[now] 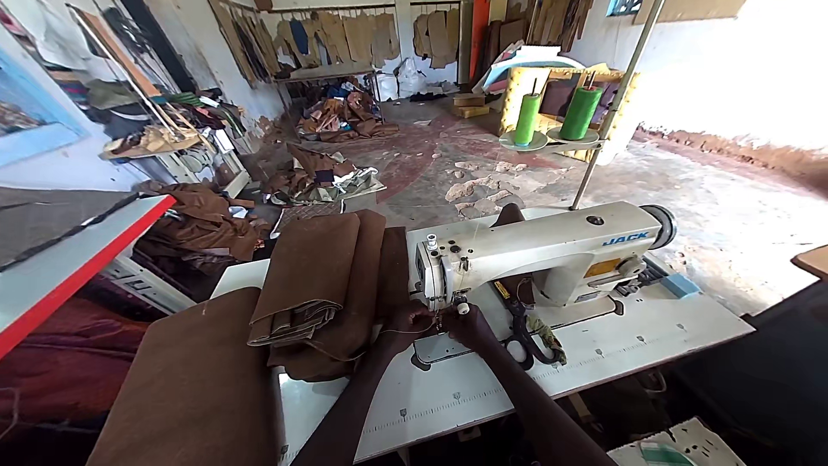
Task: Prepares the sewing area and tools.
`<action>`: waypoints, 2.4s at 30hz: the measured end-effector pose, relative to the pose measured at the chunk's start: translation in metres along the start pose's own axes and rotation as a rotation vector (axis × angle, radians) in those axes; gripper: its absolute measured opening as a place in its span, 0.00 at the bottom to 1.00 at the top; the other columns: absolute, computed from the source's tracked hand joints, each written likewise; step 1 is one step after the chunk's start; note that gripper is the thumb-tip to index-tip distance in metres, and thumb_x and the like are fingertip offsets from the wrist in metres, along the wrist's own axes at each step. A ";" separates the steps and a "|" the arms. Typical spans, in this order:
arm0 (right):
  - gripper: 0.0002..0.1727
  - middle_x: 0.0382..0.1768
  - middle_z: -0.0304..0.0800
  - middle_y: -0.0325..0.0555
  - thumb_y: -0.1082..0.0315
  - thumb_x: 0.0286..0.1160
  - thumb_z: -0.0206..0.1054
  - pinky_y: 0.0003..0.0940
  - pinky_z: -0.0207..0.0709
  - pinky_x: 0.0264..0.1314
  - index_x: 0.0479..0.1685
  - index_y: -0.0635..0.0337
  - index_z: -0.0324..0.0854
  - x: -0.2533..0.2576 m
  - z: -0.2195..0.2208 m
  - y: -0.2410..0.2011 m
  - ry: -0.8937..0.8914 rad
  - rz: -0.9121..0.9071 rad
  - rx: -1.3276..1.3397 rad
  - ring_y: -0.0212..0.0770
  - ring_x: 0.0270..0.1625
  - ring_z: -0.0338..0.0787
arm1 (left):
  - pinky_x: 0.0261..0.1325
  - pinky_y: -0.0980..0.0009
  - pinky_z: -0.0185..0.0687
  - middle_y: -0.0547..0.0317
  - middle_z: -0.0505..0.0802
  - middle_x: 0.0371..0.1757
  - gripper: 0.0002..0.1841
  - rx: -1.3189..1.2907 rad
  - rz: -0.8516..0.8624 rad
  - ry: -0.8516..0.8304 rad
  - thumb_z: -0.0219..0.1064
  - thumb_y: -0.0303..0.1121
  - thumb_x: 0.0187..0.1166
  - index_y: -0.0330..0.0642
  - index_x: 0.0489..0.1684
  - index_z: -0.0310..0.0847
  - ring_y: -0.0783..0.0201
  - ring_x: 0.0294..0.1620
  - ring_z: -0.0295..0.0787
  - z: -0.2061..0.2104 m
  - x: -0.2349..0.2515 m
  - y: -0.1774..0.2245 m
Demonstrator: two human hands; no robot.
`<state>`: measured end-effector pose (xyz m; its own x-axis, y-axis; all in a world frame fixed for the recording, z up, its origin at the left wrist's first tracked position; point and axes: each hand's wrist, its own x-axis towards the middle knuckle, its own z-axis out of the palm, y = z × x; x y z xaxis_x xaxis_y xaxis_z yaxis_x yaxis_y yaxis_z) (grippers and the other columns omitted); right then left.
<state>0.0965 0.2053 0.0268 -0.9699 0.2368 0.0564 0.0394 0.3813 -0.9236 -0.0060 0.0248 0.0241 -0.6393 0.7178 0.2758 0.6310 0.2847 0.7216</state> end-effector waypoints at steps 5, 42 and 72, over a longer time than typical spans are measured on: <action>0.09 0.27 0.91 0.45 0.64 0.81 0.68 0.43 0.87 0.36 0.43 0.60 0.89 0.003 0.005 0.003 0.015 0.023 -0.051 0.40 0.25 0.89 | 0.43 0.69 0.86 0.63 0.90 0.36 0.07 0.026 0.041 0.015 0.73 0.36 0.79 0.44 0.35 0.91 0.70 0.34 0.86 0.003 -0.001 -0.008; 0.12 0.29 0.88 0.51 0.60 0.76 0.69 0.58 0.80 0.40 0.34 0.60 0.86 0.000 0.011 -0.003 0.172 -0.044 -0.198 0.52 0.35 0.89 | 0.46 0.71 0.86 0.61 0.91 0.38 0.07 -0.026 0.015 0.021 0.74 0.33 0.78 0.39 0.35 0.90 0.72 0.36 0.87 0.001 -0.001 -0.002; 0.24 0.51 0.91 0.64 0.55 0.78 0.66 0.62 0.80 0.62 0.58 0.70 0.84 0.006 0.006 0.033 0.068 -0.139 -0.269 0.57 0.54 0.91 | 0.67 0.60 0.79 0.51 0.95 0.47 0.14 0.063 0.099 -0.014 0.65 0.39 0.83 0.40 0.44 0.95 0.59 0.54 0.91 0.010 0.000 -0.001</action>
<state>0.0906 0.2135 -0.0059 -0.9526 0.2215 0.2083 -0.0213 0.6348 -0.7724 -0.0019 0.0306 0.0174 -0.5667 0.7530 0.3344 0.7172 0.2511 0.6500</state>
